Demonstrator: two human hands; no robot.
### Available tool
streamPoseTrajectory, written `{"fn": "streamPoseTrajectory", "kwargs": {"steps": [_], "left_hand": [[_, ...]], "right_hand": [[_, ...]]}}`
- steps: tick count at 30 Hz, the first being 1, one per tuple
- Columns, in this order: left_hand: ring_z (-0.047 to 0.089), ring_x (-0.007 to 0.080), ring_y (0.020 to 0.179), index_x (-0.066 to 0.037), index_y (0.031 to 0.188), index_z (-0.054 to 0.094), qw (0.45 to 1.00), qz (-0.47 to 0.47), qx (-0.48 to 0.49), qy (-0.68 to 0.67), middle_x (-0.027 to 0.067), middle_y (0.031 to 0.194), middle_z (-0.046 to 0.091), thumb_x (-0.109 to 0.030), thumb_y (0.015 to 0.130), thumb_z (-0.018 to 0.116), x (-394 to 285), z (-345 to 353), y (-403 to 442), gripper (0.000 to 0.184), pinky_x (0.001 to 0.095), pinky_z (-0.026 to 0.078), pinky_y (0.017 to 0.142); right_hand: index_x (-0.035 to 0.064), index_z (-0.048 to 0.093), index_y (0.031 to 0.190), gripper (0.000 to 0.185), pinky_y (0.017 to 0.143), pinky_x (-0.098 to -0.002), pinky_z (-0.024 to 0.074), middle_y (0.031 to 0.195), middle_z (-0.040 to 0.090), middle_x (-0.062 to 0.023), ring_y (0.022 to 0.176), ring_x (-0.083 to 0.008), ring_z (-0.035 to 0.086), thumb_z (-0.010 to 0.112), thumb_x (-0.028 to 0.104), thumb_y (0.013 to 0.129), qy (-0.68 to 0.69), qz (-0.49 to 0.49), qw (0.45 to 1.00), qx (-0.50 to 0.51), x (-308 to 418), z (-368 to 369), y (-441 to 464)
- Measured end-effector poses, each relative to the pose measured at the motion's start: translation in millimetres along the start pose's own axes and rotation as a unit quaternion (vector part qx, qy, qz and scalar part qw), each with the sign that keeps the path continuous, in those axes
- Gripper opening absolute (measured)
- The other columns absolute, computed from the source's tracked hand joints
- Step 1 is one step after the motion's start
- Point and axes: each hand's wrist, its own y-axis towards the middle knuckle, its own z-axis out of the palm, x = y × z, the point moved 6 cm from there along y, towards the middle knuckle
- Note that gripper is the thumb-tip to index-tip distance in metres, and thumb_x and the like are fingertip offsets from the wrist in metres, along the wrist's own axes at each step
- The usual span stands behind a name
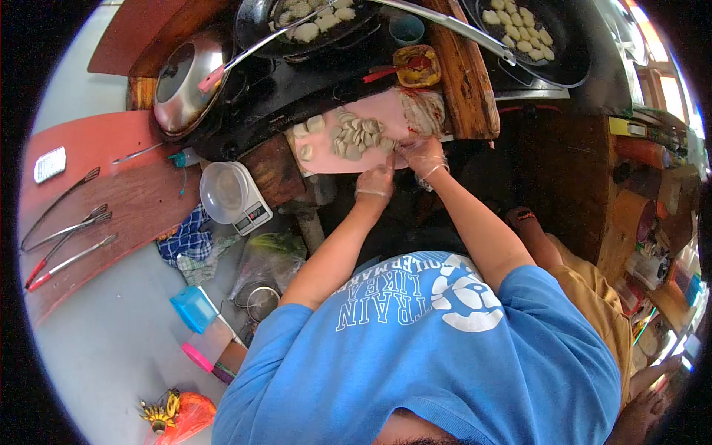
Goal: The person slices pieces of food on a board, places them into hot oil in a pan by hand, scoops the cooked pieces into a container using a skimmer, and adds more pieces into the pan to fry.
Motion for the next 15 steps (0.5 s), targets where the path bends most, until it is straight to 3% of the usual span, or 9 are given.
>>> {"fn": "streamPoseTrajectory", "kwargs": {"steps": [2, 6, 8, 12, 15], "left_hand": [[0.069, 0.0368, 0.090, -0.012, 0.144, 0.039, 0.998, -0.034, 0.046, -0.007, 0.0189, 0.105, 0.068, -0.008, 0.082, 0.056, -3, 2, 3, 0.065, 0.0462, 0.055, 0.077], [0.069, 0.0365, 0.089, -0.011, 0.143, 0.041, 0.998, -0.049, 0.049, -0.004, 0.0189, 0.101, 0.069, -0.007, 0.083, 0.055, -1, -1, -1, 0.063, 0.0471, 0.055, 0.076], [0.066, 0.0423, 0.077, -0.015, 0.139, 0.043, 0.998, -0.059, -0.001, -0.038, 0.0232, 0.085, 0.067, -0.010, 0.087, 0.053, 1, -8, -2, 0.053, 0.0533, 0.052, 0.066], [0.065, 0.0461, 0.075, -0.016, 0.133, 0.047, 0.993, -0.059, -0.048, -0.087, 0.0243, 0.081, 0.066, -0.014, 0.092, 0.049, 8, -13, -6, 0.041, 0.0554, 0.050, 0.064], [0.063, 0.0485, 0.076, -0.016, 0.126, 0.052, 0.986, -0.059, -0.078, -0.132, 0.0261, 0.083, 0.065, -0.017, 0.095, 0.046, 3, -21, -5, 0.031, 0.0570, 0.048, 0.065]], "right_hand": [[0.0115, 0.077, 0.094, 0.034, 0.077, -0.0315, 0.0541, 0.084, 0.073, -0.0102, 0.080, -0.0225, 0.071, 0.075, 0.041, 0.077, -0.038, -0.029, 0.998, -0.039, 12, -12, -7], [0.0114, 0.077, 0.092, 0.033, 0.075, -0.0323, 0.0545, 0.083, 0.073, -0.0105, 0.078, -0.0233, 0.071, 0.076, 0.040, 0.076, -0.042, -0.008, 0.998, -0.035, 16, -13, -10], [0.0115, 0.077, 0.092, 0.033, 0.076, -0.0322, 0.0545, 0.084, 0.073, -0.0102, 0.078, -0.0237, 0.071, 0.075, 0.040, 0.075, -0.025, -0.033, 0.998, -0.048, 18, -19, -11], [0.0119, 0.077, 0.092, 0.033, 0.075, -0.0321, 0.0546, 0.084, 0.073, -0.0106, 0.077, -0.0238, 0.071, 0.075, 0.040, 0.075, 0.029, -0.042, 0.998, -0.032, 22, -18, -14], [0.0121, 0.077, 0.093, 0.032, 0.074, -0.0316, 0.0545, 0.083, 0.073, -0.0105, 0.077, -0.0235, 0.071, 0.075, 0.039, 0.075, -0.041, -0.042, 0.998, -0.020, 30, -22, -15]]}}
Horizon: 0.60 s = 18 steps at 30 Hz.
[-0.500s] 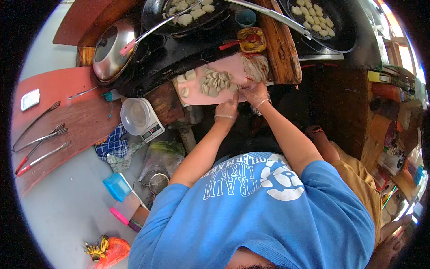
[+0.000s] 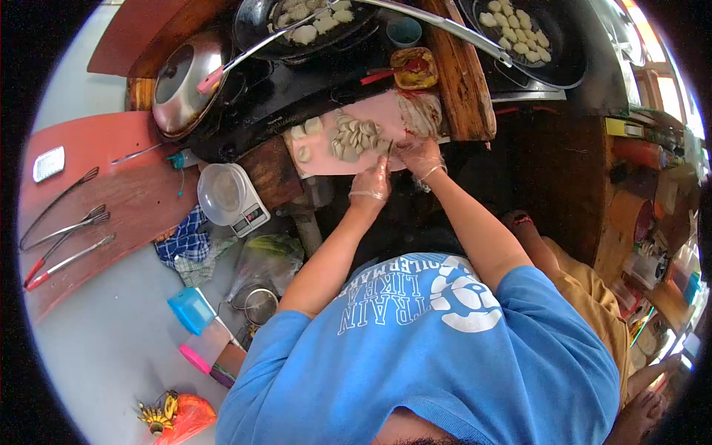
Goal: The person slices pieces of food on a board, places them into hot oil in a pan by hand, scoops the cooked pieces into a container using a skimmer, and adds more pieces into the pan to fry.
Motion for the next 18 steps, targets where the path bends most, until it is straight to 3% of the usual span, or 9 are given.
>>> {"fn": "streamPoseTrajectory", "kwargs": {"steps": [6, 9, 12, 14, 18], "left_hand": [[0.063, 0.0478, 0.078, -0.014, 0.121, 0.056, 1.000, 0.001, 0.011, 0.002, 0.0268, 0.085, 0.065, -0.014, 0.094, 0.048, -3, -3, 0, 0.028, 0.0559, 0.049, 0.067], [0.063, 0.0474, 0.077, -0.011, 0.125, 0.052, 0.999, 0.032, 0.017, 0.026, 0.0259, 0.085, 0.066, -0.010, 0.090, 0.052, -4, 0, 0, 0.035, 0.0550, 0.049, 0.068], [0.066, 0.0415, 0.080, -0.005, 0.129, 0.049, 0.994, 0.025, 0.074, 0.075, 0.0210, 0.092, 0.068, -0.004, 0.085, 0.052, -3, 7, -1, 0.045, 0.0518, 0.052, 0.071], [0.066, 0.0441, 0.078, -0.009, 0.134, 0.044, 0.995, 0.066, 0.019, 0.071, 0.0237, 0.088, 0.067, -0.005, 0.081, 0.058, 3, 17, -1, 0.055, 0.0544, 0.052, 0.068], [0.067, 0.0424, 0.081, -0.009, 0.139, 0.041, 0.992, 0.017, 0.075, 0.096, 0.0225, 0.092, 0.068, -0.004, 0.081, 0.059, -5, 17, 1, 0.061, 0.0522, 0.053, 0.069]], "right_hand": [[0.0121, 0.077, 0.090, 0.030, 0.074, -0.0316, 0.0547, 0.083, 0.073, -0.0104, 0.076, -0.0234, 0.071, 0.075, 0.038, 0.076, 0.010, -0.010, 1.000, -0.009, -3, 3, 1], [0.0122, 0.077, 0.089, 0.029, 0.073, -0.0317, 0.0549, 0.083, 0.073, -0.0098, 0.076, -0.0235, 0.071, 0.075, 0.038, 0.076, 0.039, 0.037, 0.998, -0.025, -13, 8, 3], [0.0120, 0.077, 0.089, 0.028, 0.073, -0.0317, 0.0548, 0.084, 0.073, -0.0095, 0.077, -0.0231, 0.071, 0.076, 0.037, 0.076, 0.040, 0.042, 0.998, -0.021, -14, 9, 3], [0.0121, 0.078, 0.089, 0.028, 0.074, -0.0316, 0.0544, 0.085, 0.074, -0.0092, 0.079, -0.0230, 0.071, 0.076, 0.037, 0.076, 0.047, 0.080, 0.996, 0.011, -8, 6, 0], [0.0119, 0.078, 0.089, 0.029, 0.076, -0.0318, 0.0539, 0.085, 0.074, -0.0098, 0.081, -0.0236, 0.071, 0.076, 0.038, 0.076, 0.022, 0.032, 0.999, -0.026, -25, 21, 9]]}}
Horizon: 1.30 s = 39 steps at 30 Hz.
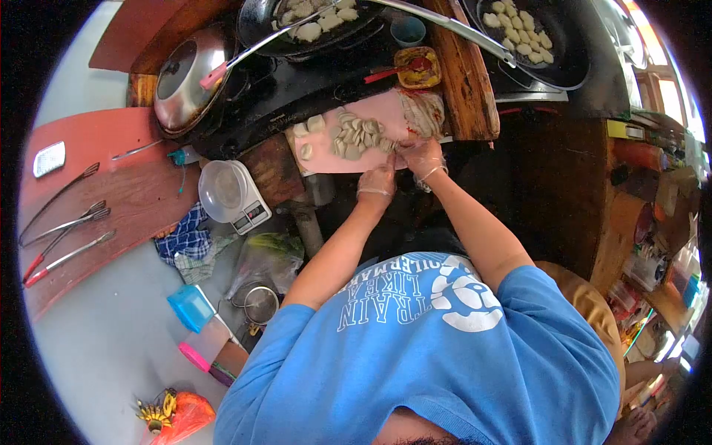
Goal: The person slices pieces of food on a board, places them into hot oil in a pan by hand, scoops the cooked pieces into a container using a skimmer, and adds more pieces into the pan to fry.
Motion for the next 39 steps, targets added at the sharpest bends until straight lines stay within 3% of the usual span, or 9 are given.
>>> {"fn": "streamPoseTrajectory", "kwargs": {"steps": [16, 18, 22, 24, 28, 32, 36, 38, 39], "left_hand": [[0.065, 0.0455, 0.083, -0.017, 0.134, 0.047, 0.990, -0.102, -0.018, -0.094, 0.0267, 0.089, 0.067, -0.021, 0.093, 0.050, 1, -50, -9, 0.041, 0.0547, 0.050, 0.074], [0.065, 0.0447, 0.083, -0.018, 0.133, 0.049, 0.989, -0.121, -0.030, -0.083, 0.0257, 0.088, 0.067, -0.021, 0.092, 0.050, 10, -72, -11, 0.041, 0.0539, 0.051, 0.074], [0.066, 0.0389, 0.091, -0.019, 0.130, 0.053, 0.999, -0.023, -0.031, 0.036, 0.0184, 0.104, 0.068, -0.016, 0.088, 0.052, 24, -110, 9, 0.043, 0.0480, 0.053, 0.077], [0.065, 0.0357, 0.097, -0.022, 0.132, 0.054, 0.983, 0.075, -0.025, 0.166, 0.0149, 0.114, 0.065, -0.020, 0.093, 0.047, 22, -118, 33, 0.040, 0.0492, 0.053, 0.076], [0.063, 0.0308, 0.107, -0.018, 0.127, 0.059, 0.961, 0.145, -0.006, 0.236, 0.0098, 0.124, 0.060, -0.018, 0.091, 0.049, 45, -90, 98, 0.038, 0.0442, 0.054, 0.082], [0.065, 0.0281, 0.101, -0.013, 0.113, 0.067, 0.961, 0.108, 0.005, 0.256, 0.0086, 0.105, 0.067, -0.018, 0.087, 0.054, 54, -83, 105, 0.029, 0.0415, 0.054, 0.081], [0.066, 0.0261, 0.081, -0.009, 0.102, 0.069, 0.922, 0.293, -0.236, 0.085, 0.0105, 0.090, 0.068, -0.016, 0.085, 0.059, 19, -211, 21, 0.021, 0.0388, 0.053, 0.072], [0.062, 0.0270, 0.078, -0.005, 0.100, 0.066, 0.866, 0.291, -0.386, 0.127, 0.0090, 0.090, 0.066, -0.019, 0.084, 0.062, 38, -271, -3, 0.022, 0.0417, 0.049, 0.069], [0.061, 0.0274, 0.078, -0.005, 0.100, 0.065, 0.870, 0.243, -0.401, 0.152, 0.0091, 0.087, 0.064, -0.021, 0.084, 0.063, 58, -302, -4, 0.023, 0.0418, 0.049, 0.071]], "right_hand": [[0.0172, 0.077, 0.097, 0.024, 0.077, -0.0353, 0.0543, 0.086, 0.072, -0.0126, 0.086, -0.0294, 0.069, 0.068, 0.032, 0.081, -0.037, 0.022, 0.999, 0.006, 16, -20, -6], [0.0123, 0.074, 0.105, 0.025, 0.077, -0.0337, 0.0545, 0.093, 0.072, -0.0086, 0.084, -0.0261, 0.070, 0.065, 0.024, 0.085, 0.083, 0.148, 0.970, 0.174, -3, 14, 7], [0.0032, 0.067, 0.113, 0.029, 0.081, -0.0311, 0.0539, 0.102, 0.070, -0.0077, 0.089, -0.0213, 0.068, 0.061, 0.017, 0.088, 0.432, 0.111, 0.893, 0.059, -14, 30, 17], [-0.0035, 0.060, 0.122, 0.039, 0.088, -0.0316, 0.0524, 0.114, 0.067, -0.0133, 0.098, -0.0209, 0.067, 0.059, 0.014, 0.088, 0.124, -0.183, 0.974, 0.039, -20, 31, 34], [0.0024, 0.049, 0.138, 0.060, 0.092, -0.0384, 0.0496, 0.122, 0.062, -0.0220, 0.109, -0.0315, 0.063, 0.064, 0.023, 0.084, -0.009, -0.016, 0.999, 0.028, 42, -32, -18], [0.0010, 0.066, 0.108, 0.040, 0.085, -0.0440, 0.0509, 0.098, 0.067, -0.0247, 0.094, -0.0382, 0.065, 0.061, 0.032, 0.084, -0.073, -0.141, 0.984, 0.076, 125, -88, -66], [0.0015, 0.066, 0.085, 0.022, 0.068, -0.0434, 0.0535, 0.086, 0.068, -0.0207, 0.083, -0.0324, 0.068, 0.057, 0.020, 0.092, -0.086, -0.300, 0.929, -0.199, 237, -179, -92], [0.0018, 0.067, 0.088, 0.027, 0.069, -0.0401, 0.0545, 0.089, 0.070, -0.0177, 0.084, -0.0325, 0.068, 0.054, 0.024, 0.095, 0.254, -0.245, 0.929, -0.111, 296, -215, -106], [0.0041, 0.064, 0.101, 0.023, 0.077, -0.0418, 0.0531, 0.101, 0.067, -0.0184, 0.092, -0.0348, 0.066, 0.056, 0.022, 0.090, 0.049, -0.292, 0.955, 0.021, 354, -179, -64]]}}
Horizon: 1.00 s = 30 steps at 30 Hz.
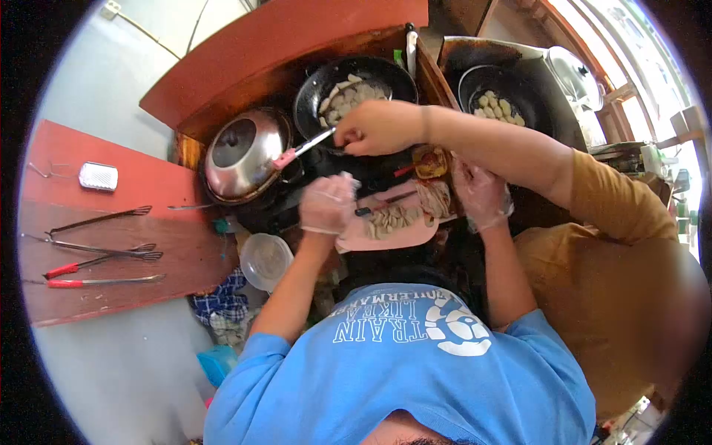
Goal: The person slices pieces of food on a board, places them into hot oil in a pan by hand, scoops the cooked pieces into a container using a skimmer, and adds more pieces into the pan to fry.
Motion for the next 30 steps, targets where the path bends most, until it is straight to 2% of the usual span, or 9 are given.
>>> {"fn": "streamPoseTrajectory", "kwargs": {"steps": [2, 4, 9, 11, 15, 20, 24, 28, 30], "left_hand": [[0.060, 0.0281, 0.082, -0.005, 0.099, 0.063, 0.994, -0.074, 0.012, 0.082, 0.0096, 0.083, 0.060, -0.023, 0.085, 0.063, 41, -40, 26, 0.023, 0.0417, 0.048, 0.074], [0.058, 0.0289, 0.093, -0.004, 0.097, 0.062, 0.973, -0.168, 0.107, 0.118, 0.0109, 0.086, 0.062, -0.025, 0.088, 0.060, 76, -55, 41, 0.023, 0.0426, 0.046, 0.081], [0.060, 0.0261, 0.092, -0.004, 0.101, 0.066, 0.949, -0.130, 0.195, 0.212, 0.0109, 0.093, 0.067, -0.024, 0.086, 0.059, 108, -25, 24, 0.026, 0.0410, 0.045, 0.081], [0.060, 0.0293, 0.094, -0.007, 0.095, 0.068, 0.940, -0.142, 0.231, 0.206, 0.0124, 0.092, 0.066, -0.017, 0.083, 0.059, 102, -31, 21, 0.018, 0.0414, 0.045, 0.084], [0.061, 0.0297, 0.095, -0.007, 0.090, 0.070, 0.950, -0.152, 0.215, 0.169, 0.0135, 0.091, 0.068, -0.019, 0.083, 0.059, 104, -25, 9, 0.017, 0.0426, 0.045, 0.085], [0.067, 0.0367, 0.081, -0.003, 0.085, 0.068, 0.958, -0.257, 0.129, 0.016, 0.0195, 0.082, 0.067, -0.025, 0.086, 0.060, 99, -33, 20, 0.024, 0.0491, 0.051, 0.075], [0.065, 0.0432, 0.089, 0.001, 0.099, 0.064, 0.919, -0.369, 0.053, -0.129, 0.0252, 0.089, 0.067, -0.035, 0.089, 0.059, 96, -57, 55, 0.038, 0.0501, 0.052, 0.079], [0.065, 0.0416, 0.094, 0.001, 0.110, 0.064, 0.915, -0.358, 0.075, -0.168, 0.0257, 0.095, 0.068, -0.043, 0.089, 0.059, 80, -80, 98, 0.050, 0.0485, 0.051, 0.083], [0.066, 0.0377, 0.099, -0.003, 0.117, 0.065, 0.939, -0.325, -0.017, -0.107, 0.0221, 0.103, 0.069, -0.046, 0.085, 0.065, 80, -84, 118, 0.053, 0.0454, 0.052, 0.086]], "right_hand": [[0.0087, 0.059, 0.126, 0.047, 0.094, -0.0453, 0.0504, 0.124, 0.061, -0.0199, 0.107, -0.0392, 0.062, 0.061, 0.020, 0.081, -0.254, -0.225, 0.878, 0.338, 46, 75, 105], [0.0099, 0.058, 0.128, 0.051, 0.099, -0.0435, 0.0468, 0.136, 0.052, -0.0188, 0.116, -0.0365, 0.058, 0.062, 0.012, 0.078, -0.278, -0.275, 0.867, 0.308, 47, 110, 118], [0.0097, 0.037, 0.146, 0.071, 0.100, -0.0441, 0.0455, 0.132, 0.055, -0.0201, 0.120, -0.0359, 0.056, 0.061, 0.007, 0.079, -0.294, -0.296, 0.862, 0.289, 50, 162, 124], [0.0060, 0.030, 0.148, 0.074, 0.096, -0.0446, 0.0471, 0.127, 0.059, -0.0220, 0.113, -0.0368, 0.060, 0.062, 0.009, 0.081, -0.296, -0.231, 0.875, 0.305, 50, 171, 123], [0.0079, 0.031, 0.147, 0.071, 0.090, -0.0463, 0.0486, 0.112, 0.066, -0.0229, 0.105, -0.0389, 0.063, 0.063, 0.014, 0.084, -0.324, -0.224, 0.873, 0.287, 40, 185, 127], [0.0156, 0.059, 0.124, 0.043, 0.087, -0.0443, 0.0508, 0.109, 0.069, -0.0148, 0.099, -0.0377, 0.065, 0.065, 0.015, 0.082, -0.293, -0.255, 0.856, 0.342, 57, 161, 133], [0.0139, 0.059, 0.126, 0.046, 0.087, -0.0412, 0.0513, 0.108, 0.069, -0.0144, 0.098, -0.0336, 0.067, 0.065, 0.011, 0.081, -0.209, -0.276, 0.882, 0.318, 79, 109, 144], [0.0115, 0.059, 0.122, 0.041, 0.083, -0.0350, 0.0514, 0.100, 0.069, -0.0096, 0.089, -0.0209, 0.066, 0.066, 0.008, 0.082, -0.140, -0.244, 0.903, 0.326, 121, 46, 133], [0.0092, 0.060, 0.120, 0.038, 0.083, -0.0333, 0.0518, 0.100, 0.070, -0.0088, 0.088, -0.0188, 0.066, 0.067, 0.008, 0.082, -0.122, -0.241, 0.894, 0.357, 145, 18, 118]]}}
